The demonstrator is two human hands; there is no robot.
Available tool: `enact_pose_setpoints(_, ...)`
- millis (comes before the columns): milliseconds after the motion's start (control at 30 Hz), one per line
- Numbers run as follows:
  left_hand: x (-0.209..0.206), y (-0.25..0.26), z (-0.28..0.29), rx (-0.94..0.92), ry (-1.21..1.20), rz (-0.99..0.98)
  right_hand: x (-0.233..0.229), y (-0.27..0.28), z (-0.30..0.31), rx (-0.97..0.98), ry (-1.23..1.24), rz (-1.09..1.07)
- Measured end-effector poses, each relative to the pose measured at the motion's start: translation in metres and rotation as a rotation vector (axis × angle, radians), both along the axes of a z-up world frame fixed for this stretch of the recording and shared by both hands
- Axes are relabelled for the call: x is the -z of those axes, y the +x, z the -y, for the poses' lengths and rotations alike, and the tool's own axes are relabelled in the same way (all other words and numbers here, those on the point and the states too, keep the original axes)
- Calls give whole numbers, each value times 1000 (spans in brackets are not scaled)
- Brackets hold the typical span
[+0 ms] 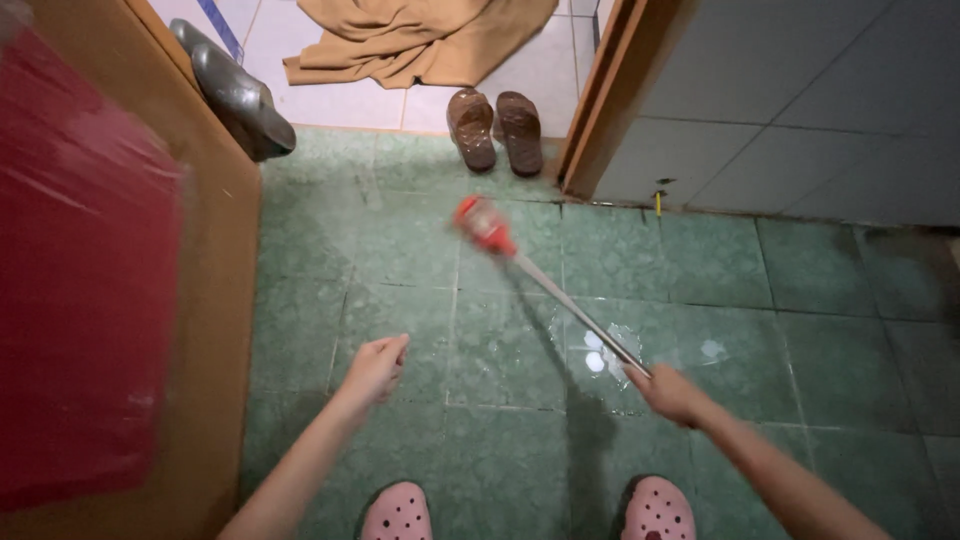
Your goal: The person uses a red spray mop to clean a wet spot on a green tiled floor. They repeatedly spray and push the mop over the same area near a doorway, spreading the liquid across the tiles.
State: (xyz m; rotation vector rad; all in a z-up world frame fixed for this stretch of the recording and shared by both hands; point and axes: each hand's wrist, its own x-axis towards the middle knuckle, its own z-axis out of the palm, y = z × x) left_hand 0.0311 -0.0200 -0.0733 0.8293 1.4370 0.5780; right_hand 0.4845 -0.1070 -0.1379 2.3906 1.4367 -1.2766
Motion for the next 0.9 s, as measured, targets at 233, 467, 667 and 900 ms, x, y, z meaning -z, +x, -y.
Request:
enact_pose_setpoints(233,36,4,-9,109,-72,-94,19,-91,2,-136,67,26)
enact_pose_setpoints(467,-6,-13,7,248,-236,-53,-22,-179,-34,129,9,-127)
enact_pose_setpoints(667,-5,-20,2,255,-232,-58,-9,-231,-31,47,-62,-214)
enact_pose_setpoints(900,-5,-22,4,239,-194,-65,9,-281,-45,178,-63,-303)
